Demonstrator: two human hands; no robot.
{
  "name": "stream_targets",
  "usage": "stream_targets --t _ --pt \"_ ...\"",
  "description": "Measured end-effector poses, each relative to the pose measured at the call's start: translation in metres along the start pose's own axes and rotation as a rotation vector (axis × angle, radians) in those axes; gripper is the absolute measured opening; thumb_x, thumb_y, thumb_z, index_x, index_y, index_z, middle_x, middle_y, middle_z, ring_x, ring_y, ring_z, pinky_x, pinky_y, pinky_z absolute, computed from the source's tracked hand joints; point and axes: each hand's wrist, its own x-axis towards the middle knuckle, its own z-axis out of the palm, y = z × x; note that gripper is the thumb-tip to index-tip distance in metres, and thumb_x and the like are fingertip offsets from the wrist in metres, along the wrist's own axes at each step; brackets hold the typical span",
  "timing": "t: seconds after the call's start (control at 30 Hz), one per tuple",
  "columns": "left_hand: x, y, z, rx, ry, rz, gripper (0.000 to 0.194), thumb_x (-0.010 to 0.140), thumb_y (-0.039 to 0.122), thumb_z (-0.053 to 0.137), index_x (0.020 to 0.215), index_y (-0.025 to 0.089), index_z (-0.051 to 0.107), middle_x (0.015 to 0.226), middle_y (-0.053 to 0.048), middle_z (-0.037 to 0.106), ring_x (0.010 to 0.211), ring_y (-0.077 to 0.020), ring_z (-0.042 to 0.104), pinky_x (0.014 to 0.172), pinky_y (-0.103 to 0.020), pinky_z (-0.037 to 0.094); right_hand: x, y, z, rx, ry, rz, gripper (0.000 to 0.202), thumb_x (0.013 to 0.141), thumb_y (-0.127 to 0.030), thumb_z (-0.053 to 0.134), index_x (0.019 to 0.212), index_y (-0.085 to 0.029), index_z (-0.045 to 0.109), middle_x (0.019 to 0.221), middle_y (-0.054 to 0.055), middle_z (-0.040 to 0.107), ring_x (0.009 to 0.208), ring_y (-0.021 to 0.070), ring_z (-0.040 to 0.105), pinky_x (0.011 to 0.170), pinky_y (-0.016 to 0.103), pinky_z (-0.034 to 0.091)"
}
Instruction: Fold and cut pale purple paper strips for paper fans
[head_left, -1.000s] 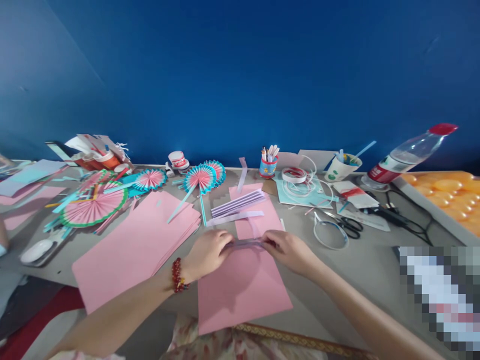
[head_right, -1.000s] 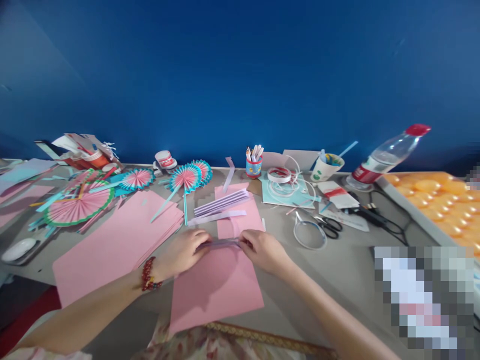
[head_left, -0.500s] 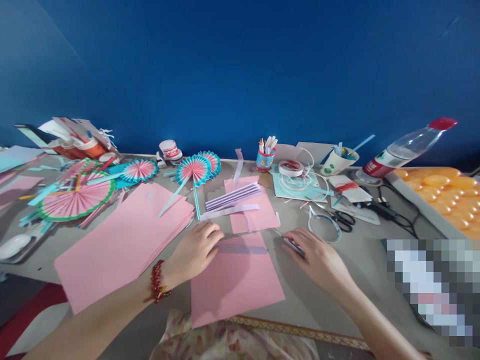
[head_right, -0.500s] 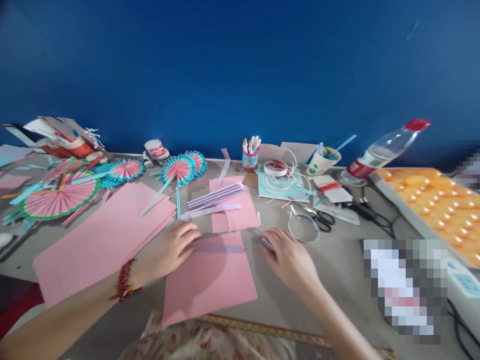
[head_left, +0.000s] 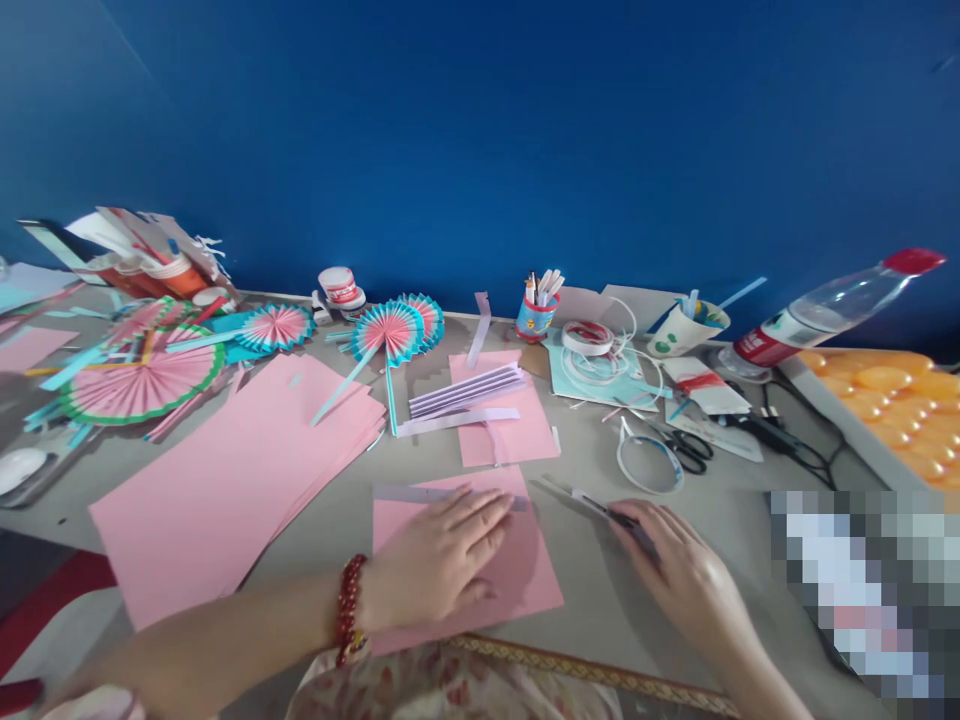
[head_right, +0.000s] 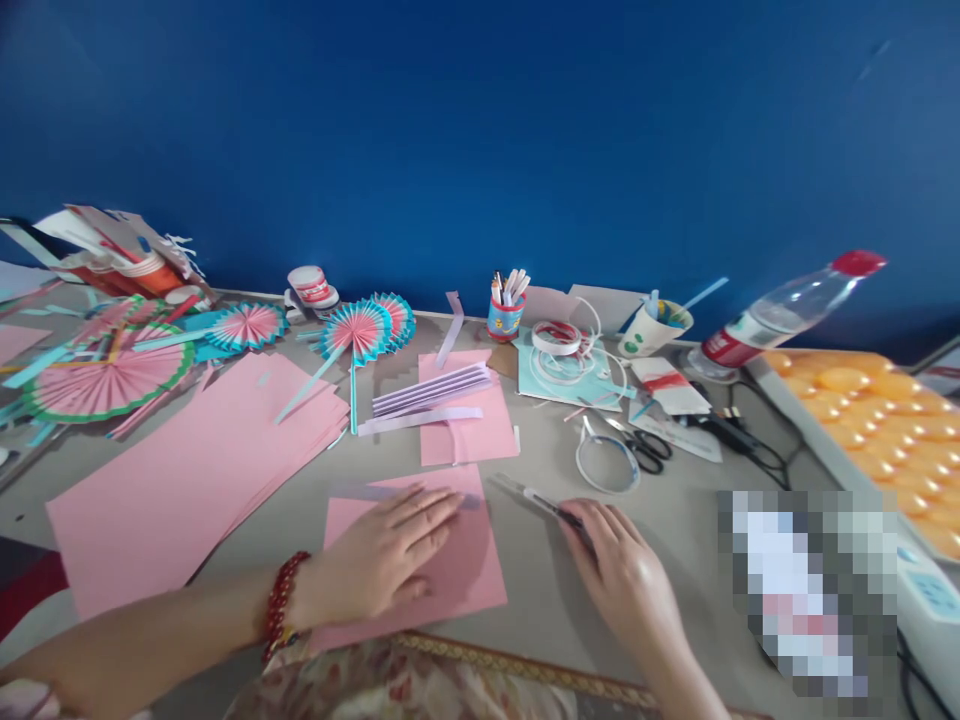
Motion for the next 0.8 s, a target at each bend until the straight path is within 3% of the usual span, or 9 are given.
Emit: stream_targets --t 0.13,0.37,0.8 --pt "0.004 -0.012 0.003 0.042 0.012 -0.056 0.083 0.096 0.063 0.046 0.157 0.011 0.023 0.164 -0.018 0.019 0.152 -0.0324 0.017 0.124 -0.053 0.017 0.001 -0.010 0.000 0.014 -0.008 -0.064 0.020 0.102 -0.030 0.044 0.113 -0.022 0.058 0.102 0.007 0.069 0.093 0.0211 0.066 0.081 0.033 0.052" --pt "0.008 -0.014 0.017 0.079 -0.006 -0.016 0.095 0.092 0.077 0.032 0.160 0.014 0.012 0.164 -0.010 0.020 0.153 -0.0294 0.014 0.124 -0.047 0.012 0.001 -0.022 -0.004 -0.046 0.015 -0.132 0.023 0.102 -0.024 0.042 0.116 -0.021 0.059 0.104 0.007 0.068 0.093 0.0205 0.065 0.083 0.033 0.051" --pt "0.006 -0.016 0.020 0.086 -0.002 -0.004 0.096 0.092 0.078 0.030 0.159 0.011 0.016 0.163 -0.013 0.023 0.152 -0.0293 0.018 0.125 -0.045 0.010 -0.002 -0.026 0.000 -0.014 -0.062 -0.189 0.026 0.101 -0.019 0.042 0.116 -0.018 0.064 0.102 0.007 0.068 0.088 0.0193 0.062 0.079 0.032 0.050"
